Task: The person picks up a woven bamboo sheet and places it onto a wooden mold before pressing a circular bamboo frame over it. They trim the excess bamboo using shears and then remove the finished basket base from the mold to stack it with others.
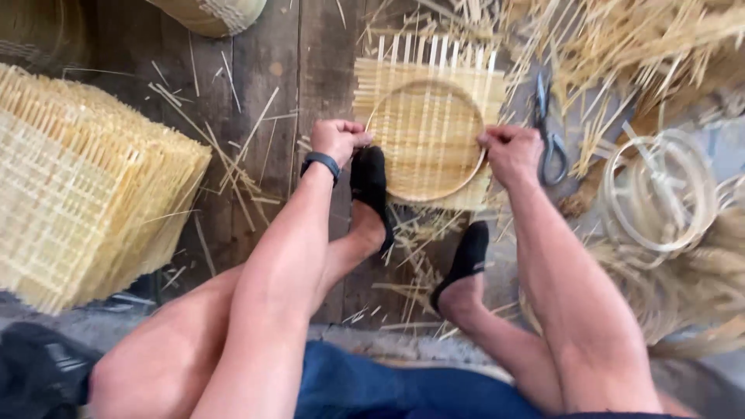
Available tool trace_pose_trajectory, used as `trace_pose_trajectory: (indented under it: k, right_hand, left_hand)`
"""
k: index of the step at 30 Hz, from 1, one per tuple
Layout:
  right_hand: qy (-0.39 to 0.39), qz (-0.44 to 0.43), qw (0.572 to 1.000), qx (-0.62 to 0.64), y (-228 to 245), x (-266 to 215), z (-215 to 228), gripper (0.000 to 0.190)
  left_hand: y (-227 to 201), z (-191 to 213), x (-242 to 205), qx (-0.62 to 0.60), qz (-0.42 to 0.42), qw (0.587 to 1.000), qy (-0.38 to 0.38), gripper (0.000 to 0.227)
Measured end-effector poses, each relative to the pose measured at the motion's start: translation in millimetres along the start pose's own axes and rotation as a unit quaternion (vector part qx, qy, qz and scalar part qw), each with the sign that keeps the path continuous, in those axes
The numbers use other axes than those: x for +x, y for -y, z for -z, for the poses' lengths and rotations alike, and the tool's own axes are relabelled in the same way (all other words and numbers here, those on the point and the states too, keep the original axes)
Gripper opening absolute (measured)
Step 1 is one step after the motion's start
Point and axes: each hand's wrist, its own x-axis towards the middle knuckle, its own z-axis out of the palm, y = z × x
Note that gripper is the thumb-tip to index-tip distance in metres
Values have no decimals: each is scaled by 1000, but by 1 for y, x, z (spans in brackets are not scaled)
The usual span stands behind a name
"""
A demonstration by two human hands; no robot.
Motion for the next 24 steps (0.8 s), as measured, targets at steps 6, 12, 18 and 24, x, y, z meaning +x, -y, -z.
trace_pose_trajectory:
  k: [6,12,18,24]
  right_hand:
    - [46,-31,994,95,-12,3,1,23]
    - [31,45,999,1,11,2,7,32]
    - [97,464,843,-254,66,-83,-66,92]
    - [-43,493,770,-401,53,-83,-88,72]
  left_hand:
    - [-2,0,1,9,16,1000,11,16]
    - [-40,6,2,198,-50,978,33,20]
    - [-92,-73,37,377,-583,718,-41,36]
    - [-72,-96,52,330,-370,868,33,21]
